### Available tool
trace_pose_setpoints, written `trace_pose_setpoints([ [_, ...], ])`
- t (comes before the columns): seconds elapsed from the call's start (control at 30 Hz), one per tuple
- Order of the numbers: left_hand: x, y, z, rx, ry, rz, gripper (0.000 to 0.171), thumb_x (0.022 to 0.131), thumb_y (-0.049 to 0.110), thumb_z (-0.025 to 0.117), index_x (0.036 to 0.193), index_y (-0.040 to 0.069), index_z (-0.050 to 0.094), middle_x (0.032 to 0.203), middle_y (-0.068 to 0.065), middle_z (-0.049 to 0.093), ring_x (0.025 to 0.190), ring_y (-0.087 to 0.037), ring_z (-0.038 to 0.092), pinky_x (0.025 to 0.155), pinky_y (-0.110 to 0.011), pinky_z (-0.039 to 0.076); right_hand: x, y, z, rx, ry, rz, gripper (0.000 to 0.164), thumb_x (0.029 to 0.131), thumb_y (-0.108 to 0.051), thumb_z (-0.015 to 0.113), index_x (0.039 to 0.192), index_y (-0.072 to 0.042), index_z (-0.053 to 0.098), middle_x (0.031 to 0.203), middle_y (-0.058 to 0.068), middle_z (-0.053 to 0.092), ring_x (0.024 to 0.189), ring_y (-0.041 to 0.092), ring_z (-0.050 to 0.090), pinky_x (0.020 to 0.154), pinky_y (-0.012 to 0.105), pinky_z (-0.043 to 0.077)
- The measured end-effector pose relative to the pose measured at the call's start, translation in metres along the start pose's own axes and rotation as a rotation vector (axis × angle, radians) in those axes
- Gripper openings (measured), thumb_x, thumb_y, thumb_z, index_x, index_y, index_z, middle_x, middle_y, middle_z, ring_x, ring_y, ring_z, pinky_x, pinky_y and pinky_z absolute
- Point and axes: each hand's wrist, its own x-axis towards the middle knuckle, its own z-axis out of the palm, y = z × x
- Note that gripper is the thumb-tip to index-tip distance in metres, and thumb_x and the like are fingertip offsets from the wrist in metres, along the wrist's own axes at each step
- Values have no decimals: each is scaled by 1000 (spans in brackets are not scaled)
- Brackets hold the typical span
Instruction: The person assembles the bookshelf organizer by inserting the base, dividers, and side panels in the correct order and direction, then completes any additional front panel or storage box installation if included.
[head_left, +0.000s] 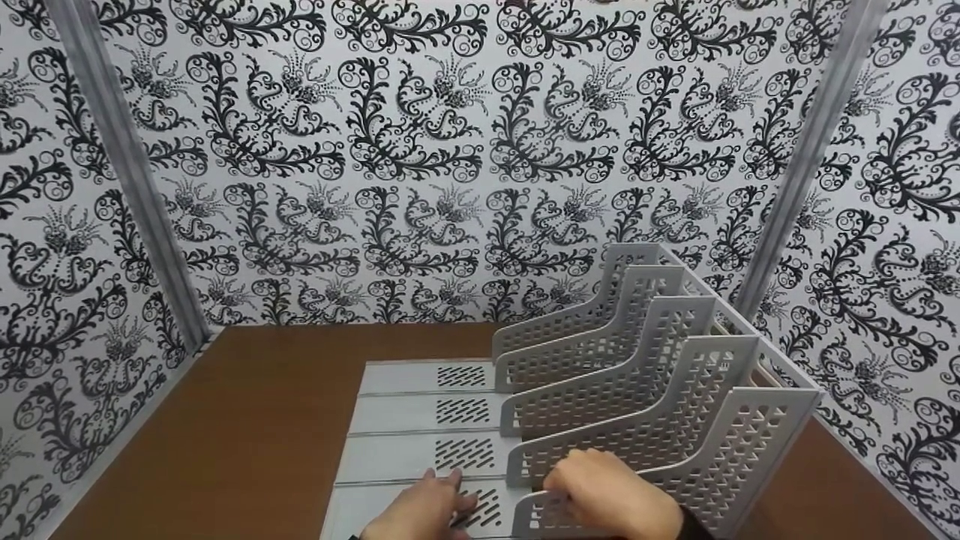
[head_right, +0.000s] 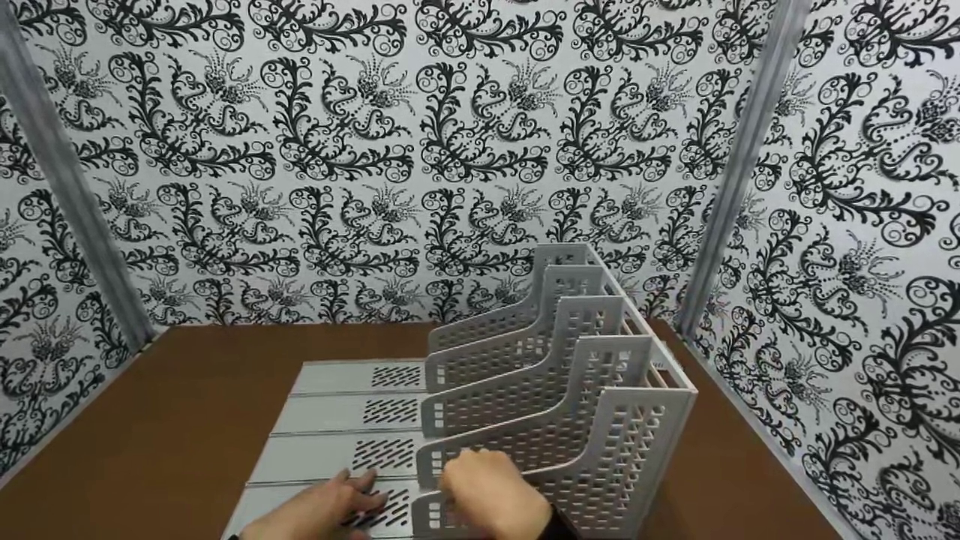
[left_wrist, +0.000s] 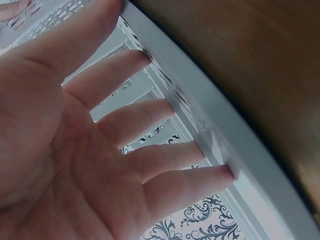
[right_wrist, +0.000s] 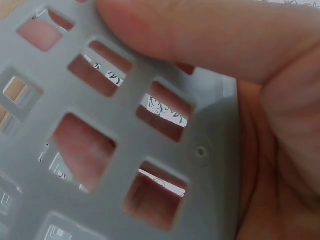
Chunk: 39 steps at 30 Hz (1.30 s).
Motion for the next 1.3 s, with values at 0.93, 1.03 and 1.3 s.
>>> trace_pose_setpoints([
  [0.93,3,2,-2,-51,-61,-74,44,79,27,74,121,35,65,136,-11,56,120,-46,52,91,-55,49,78,7,-54,-196,-374,244,17,57,-7,83,62,-13,67,65,0,65,57,16,58,55,29,51],
  [1.03,4,1,-2,-60,-62,-77,44,78,27,74,121,35,65,136,-12,56,121,-47,51,92,-56,48,83,5,-39,-315,-369,215,19,57,-3,80,58,-13,63,67,3,65,59,20,59,57,33,53],
  [1.3,5,2,0,-47,-28,-66,48,77,29,76,124,24,65,131,-14,59,115,-45,56,87,-52,52,80,8,-28,-315,-213,218,13,71,0,66,62,-8,63,71,10,67,61,29,64,56,42,54],
])
